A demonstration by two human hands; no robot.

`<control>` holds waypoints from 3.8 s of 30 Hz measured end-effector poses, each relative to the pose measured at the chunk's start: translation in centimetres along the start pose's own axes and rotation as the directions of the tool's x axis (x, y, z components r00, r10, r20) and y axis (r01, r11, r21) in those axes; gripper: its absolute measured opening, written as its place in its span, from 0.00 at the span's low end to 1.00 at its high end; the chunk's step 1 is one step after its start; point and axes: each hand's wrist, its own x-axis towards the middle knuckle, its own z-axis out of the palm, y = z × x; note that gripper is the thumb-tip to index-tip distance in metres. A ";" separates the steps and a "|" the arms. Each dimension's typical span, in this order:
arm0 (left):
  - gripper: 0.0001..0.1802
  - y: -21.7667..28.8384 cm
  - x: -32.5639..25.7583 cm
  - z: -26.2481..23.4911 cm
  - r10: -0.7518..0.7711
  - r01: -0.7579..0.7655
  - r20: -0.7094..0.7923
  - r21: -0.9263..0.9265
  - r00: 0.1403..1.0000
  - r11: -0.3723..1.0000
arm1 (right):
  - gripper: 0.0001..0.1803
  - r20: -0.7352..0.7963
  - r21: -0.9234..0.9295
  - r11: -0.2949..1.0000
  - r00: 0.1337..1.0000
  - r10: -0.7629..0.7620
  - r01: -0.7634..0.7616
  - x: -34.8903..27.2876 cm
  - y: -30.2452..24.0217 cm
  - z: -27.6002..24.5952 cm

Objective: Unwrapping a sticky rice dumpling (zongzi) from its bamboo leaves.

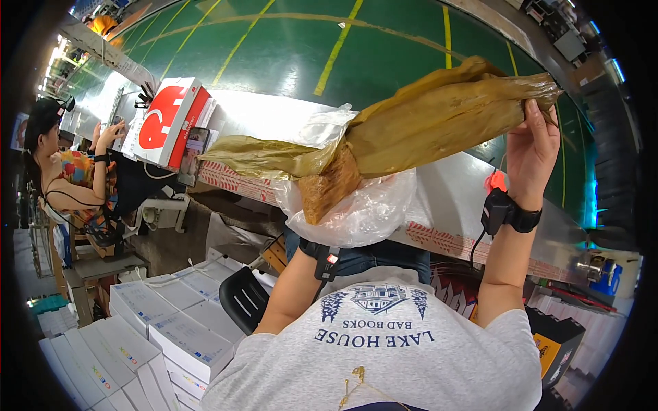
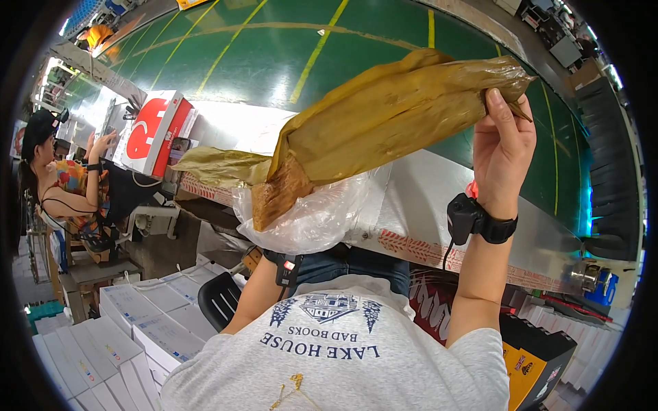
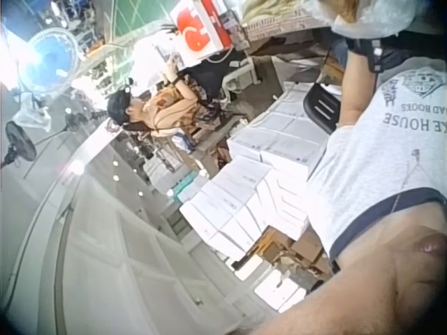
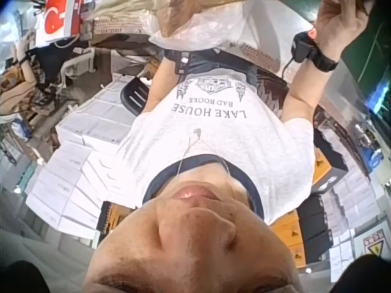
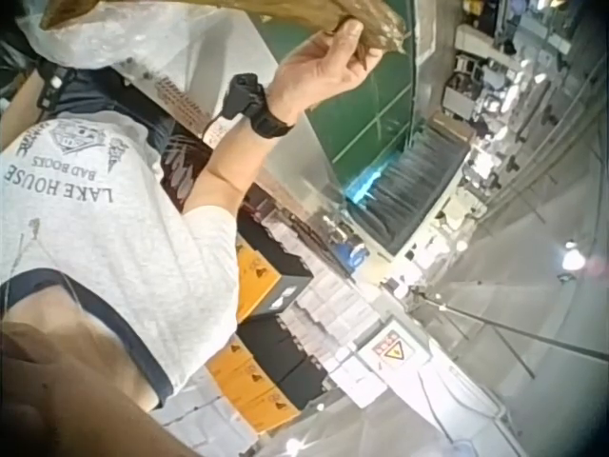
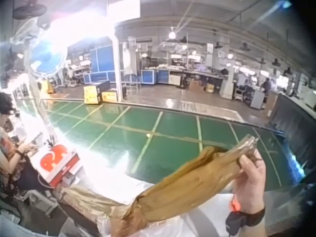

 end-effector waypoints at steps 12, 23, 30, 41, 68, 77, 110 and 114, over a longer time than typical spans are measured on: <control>0.33 0.1 0.5 1.8 -0.082 0.068 -0.019 -0.388 0.996 0.919 | 0.11 0.074 -0.001 1.000 0.997 -0.025 0.025 1.5 -0.8 0.1; 0.43 0.6 -0.1 0.6 -0.218 0.527 0.491 -0.834 0.843 0.160 | 0.13 0.253 0.018 0.999 0.966 -0.045 0.041 4.5 -1.3 1.2; 0.45 1.0 -0.6 -1.1 -0.225 0.595 0.554 -0.778 0.802 0.203 | 0.15 0.206 -0.070 0.996 0.978 -0.035 0.050 6.9 -1.4 0.3; 0.43 1.6 1.9 0.7 -0.353 0.650 0.546 -0.625 0.760 0.433 | 0.18 0.353 -0.148 0.983 0.934 -0.047 0.106 6.9 -2.4 5.1; 0.45 0.8 0.3 1.4 -0.219 0.253 0.222 -0.137 0.950 0.958 | 0.13 0.512 -0.093 0.981 0.854 -0.097 0.168 10.0 -2.3 7.1; 0.46 0.8 0.7 -0.3 -0.305 0.354 0.287 -0.137 0.908 0.925 | 0.13 0.465 -0.080 0.986 0.880 -0.091 0.144 10.1 -2.1 6.7; 0.26 0.9 -0.9 -1.6 -0.195 0.210 0.172 -0.079 0.966 0.974 | 0.12 0.446 -0.122 0.982 0.892 -0.077 0.146 10.4 -1.7 6.2; 0.26 0.9 -1.7 -3.1 -0.076 0.317 -0.308 0.932 0.948 0.174 | 0.12 0.491 -0.121 0.982 0.869 -0.066 0.143 10.6 -1.6 6.2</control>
